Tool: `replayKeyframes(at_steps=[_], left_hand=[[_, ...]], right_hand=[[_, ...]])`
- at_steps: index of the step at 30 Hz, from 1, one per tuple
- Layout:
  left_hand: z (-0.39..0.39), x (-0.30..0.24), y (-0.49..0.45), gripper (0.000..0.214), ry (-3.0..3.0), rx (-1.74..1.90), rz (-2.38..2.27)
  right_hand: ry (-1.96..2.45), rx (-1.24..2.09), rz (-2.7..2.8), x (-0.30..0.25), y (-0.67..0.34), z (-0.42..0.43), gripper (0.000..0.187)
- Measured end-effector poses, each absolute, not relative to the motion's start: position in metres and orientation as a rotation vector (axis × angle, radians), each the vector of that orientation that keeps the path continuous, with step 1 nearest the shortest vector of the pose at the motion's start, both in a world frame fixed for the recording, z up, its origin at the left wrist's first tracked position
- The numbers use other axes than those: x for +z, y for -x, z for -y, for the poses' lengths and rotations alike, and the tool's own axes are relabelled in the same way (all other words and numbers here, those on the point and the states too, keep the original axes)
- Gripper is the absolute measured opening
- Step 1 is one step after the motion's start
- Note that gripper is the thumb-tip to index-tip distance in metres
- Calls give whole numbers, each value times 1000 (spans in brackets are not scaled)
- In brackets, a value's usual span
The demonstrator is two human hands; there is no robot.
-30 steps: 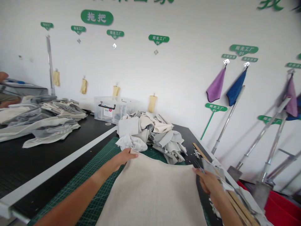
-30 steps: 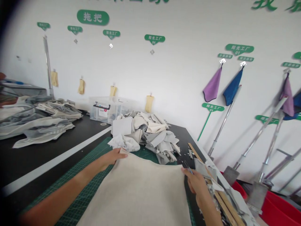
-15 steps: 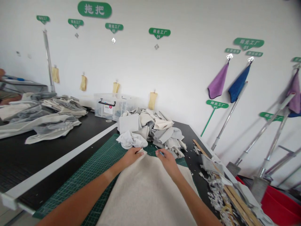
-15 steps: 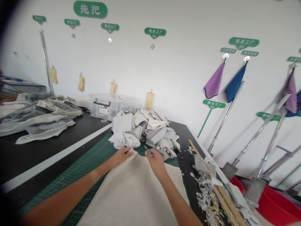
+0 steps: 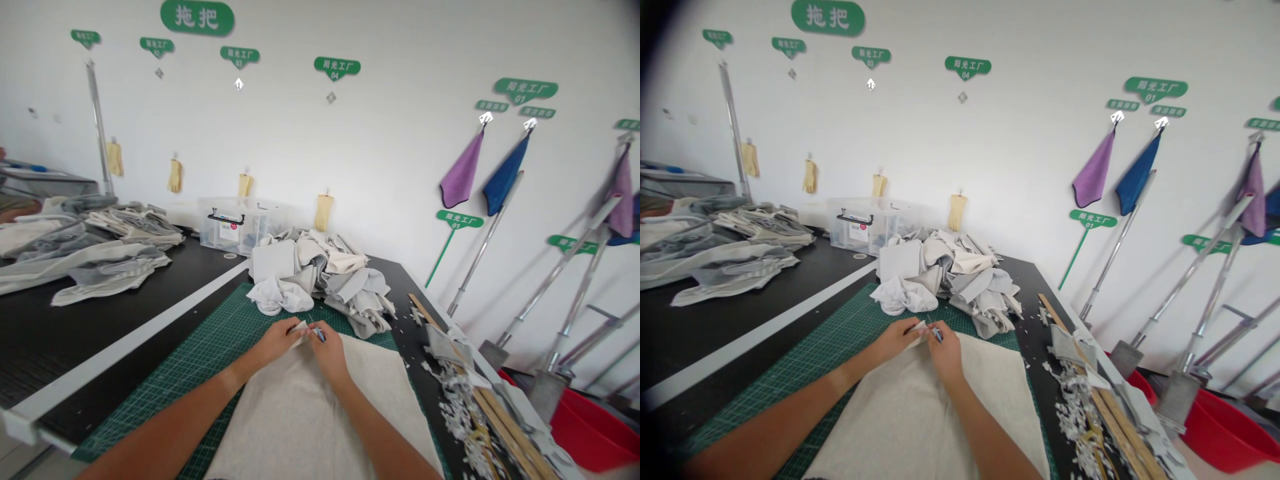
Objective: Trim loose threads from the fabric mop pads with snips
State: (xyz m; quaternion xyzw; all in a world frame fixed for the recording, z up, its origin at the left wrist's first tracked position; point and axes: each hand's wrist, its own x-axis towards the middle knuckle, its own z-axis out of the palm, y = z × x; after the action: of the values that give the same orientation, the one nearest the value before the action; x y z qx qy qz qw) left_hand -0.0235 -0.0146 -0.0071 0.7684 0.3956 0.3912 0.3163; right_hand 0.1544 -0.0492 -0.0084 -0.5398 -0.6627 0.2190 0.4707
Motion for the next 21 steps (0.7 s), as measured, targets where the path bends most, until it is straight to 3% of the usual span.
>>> replayKeyframes(at_steps=[21], left_hand=[[18, 5, 25, 36, -1868, 1142, -982]], right_hand=[[1313, 669, 1627, -8, -152, 54, 37]])
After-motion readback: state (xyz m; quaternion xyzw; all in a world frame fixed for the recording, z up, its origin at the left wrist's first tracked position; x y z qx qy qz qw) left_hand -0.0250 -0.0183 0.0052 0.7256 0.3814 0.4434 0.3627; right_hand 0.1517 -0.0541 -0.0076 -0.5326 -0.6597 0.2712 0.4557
